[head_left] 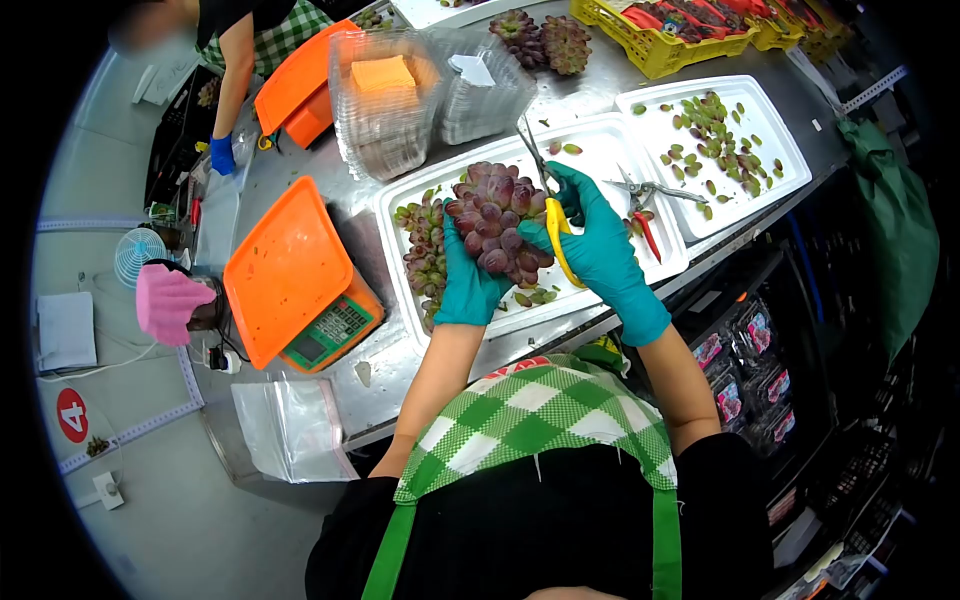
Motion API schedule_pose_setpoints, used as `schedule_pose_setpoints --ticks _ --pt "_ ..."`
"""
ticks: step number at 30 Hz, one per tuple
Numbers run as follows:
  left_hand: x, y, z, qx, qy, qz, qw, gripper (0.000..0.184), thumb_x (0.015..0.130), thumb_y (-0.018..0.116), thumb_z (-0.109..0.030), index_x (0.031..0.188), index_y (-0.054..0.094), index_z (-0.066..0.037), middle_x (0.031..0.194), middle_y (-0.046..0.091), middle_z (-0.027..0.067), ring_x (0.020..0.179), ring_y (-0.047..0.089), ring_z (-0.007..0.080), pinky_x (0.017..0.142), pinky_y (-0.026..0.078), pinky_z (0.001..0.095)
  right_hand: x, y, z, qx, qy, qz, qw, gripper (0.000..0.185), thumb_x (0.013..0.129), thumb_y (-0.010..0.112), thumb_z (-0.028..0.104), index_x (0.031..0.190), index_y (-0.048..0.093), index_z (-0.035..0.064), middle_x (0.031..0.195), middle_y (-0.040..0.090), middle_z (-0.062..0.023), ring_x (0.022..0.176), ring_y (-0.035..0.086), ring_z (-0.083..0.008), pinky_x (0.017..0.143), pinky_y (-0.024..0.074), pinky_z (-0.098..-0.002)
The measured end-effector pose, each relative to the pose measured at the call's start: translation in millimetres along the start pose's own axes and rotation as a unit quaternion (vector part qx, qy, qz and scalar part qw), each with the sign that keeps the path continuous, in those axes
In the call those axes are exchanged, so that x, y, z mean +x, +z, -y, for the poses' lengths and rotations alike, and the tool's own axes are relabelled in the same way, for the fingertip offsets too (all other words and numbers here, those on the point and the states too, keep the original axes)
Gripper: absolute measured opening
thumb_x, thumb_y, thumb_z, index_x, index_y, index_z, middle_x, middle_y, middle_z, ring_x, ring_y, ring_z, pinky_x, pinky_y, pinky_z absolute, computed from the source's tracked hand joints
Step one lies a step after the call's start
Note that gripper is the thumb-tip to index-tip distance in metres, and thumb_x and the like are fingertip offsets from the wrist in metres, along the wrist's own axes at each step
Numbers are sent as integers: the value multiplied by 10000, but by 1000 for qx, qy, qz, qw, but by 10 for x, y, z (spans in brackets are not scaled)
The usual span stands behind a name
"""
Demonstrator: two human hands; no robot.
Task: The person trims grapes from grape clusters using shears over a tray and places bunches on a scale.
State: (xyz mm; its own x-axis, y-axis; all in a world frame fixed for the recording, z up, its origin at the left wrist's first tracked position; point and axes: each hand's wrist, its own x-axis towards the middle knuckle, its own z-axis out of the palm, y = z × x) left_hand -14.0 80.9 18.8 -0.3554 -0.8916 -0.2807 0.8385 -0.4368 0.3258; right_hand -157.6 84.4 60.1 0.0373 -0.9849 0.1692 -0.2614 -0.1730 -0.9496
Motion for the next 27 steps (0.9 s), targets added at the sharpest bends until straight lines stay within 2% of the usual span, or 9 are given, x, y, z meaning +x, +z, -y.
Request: schedule_pose_setpoints --ticks 1,4,7,10,14,18,21,23,27 --pt "-18 15 -5 12 2 -16 1000 489 873 302 -451 1200 390 -98 1172 464 90 999 503 226 836 456 383 7 -1 -14 44 34 4 998 581 695 704 109 1199 417 72 873 514 -4 752 484 -60 713 435 -178" --pt "108 -291 -11 -183 -72 186 963 598 842 260 -534 1241 358 -98 1247 411 126 1098 442 303 913 384 450 49 21 -144 130 100 3 986 553 715 673 61 1201 409 56 905 542 -29 818 521 -86 741 452 -203" --pt "192 -363 11 -197 -81 176 961 609 837 265 -542 1242 355 -97 1253 402 124 1100 440 303 910 388 438 32 7 -181 214 114 -16 970 602 649 751 189 1150 448 48 845 474 15 750 446 -46 677 410 -176" --pt "148 -268 -13 -212 -102 167 957 615 831 272 -547 1242 354 -97 1262 389 121 1098 439 302 905 393 430 -54 -19 -124 88 -2 -60 994 620 640 755 181 1156 436 51 822 458 19 727 435 -45 648 400 -172" --pt "60 -70 29 -32 22 30 999 633 816 284 -567 1240 355 -103 1255 391 121 1095 436 300 902 398 427 -277 26 -29 83 41 -104 990 652 633 758 188 1166 410 51 747 410 26 671 411 -52 606 388 -185" --pt "80 -90 -3 -68 66 20 995 570 822 330 -508 1217 377 -100 1196 434 109 1032 480 254 862 430 401 -512 25 -9 18 -34 -109 993 504 653 716 42 1110 504 49 806 514 -8 679 463 -65 626 418 -208" --pt "62 -58 -1 -82 94 36 992 534 830 354 -465 1200 388 -82 1165 452 103 991 503 236 841 447 391 -492 65 -35 136 -130 -38 981 543 622 699 12 1126 505 68 833 555 -30 706 507 -130 656 431 -250" --pt "90 -44 10 -76 117 17 990 532 831 357 -461 1194 391 -73 1168 449 109 981 507 243 838 449 392 -416 -6 -8 -90 -240 19 966 658 547 660 22 1174 483 112 884 564 -60 760 514 -237 688 426 -334" --pt "79 -101 18 -185 102 153 965 633 819 280 -561 1271 330 -120 1287 359 127 1145 393 310 978 315 440 -330 98 44 -236 -292 -16 927 677 555 683 93 1194 459 117 833 534 -57 755 508 -227 696 415 -341"
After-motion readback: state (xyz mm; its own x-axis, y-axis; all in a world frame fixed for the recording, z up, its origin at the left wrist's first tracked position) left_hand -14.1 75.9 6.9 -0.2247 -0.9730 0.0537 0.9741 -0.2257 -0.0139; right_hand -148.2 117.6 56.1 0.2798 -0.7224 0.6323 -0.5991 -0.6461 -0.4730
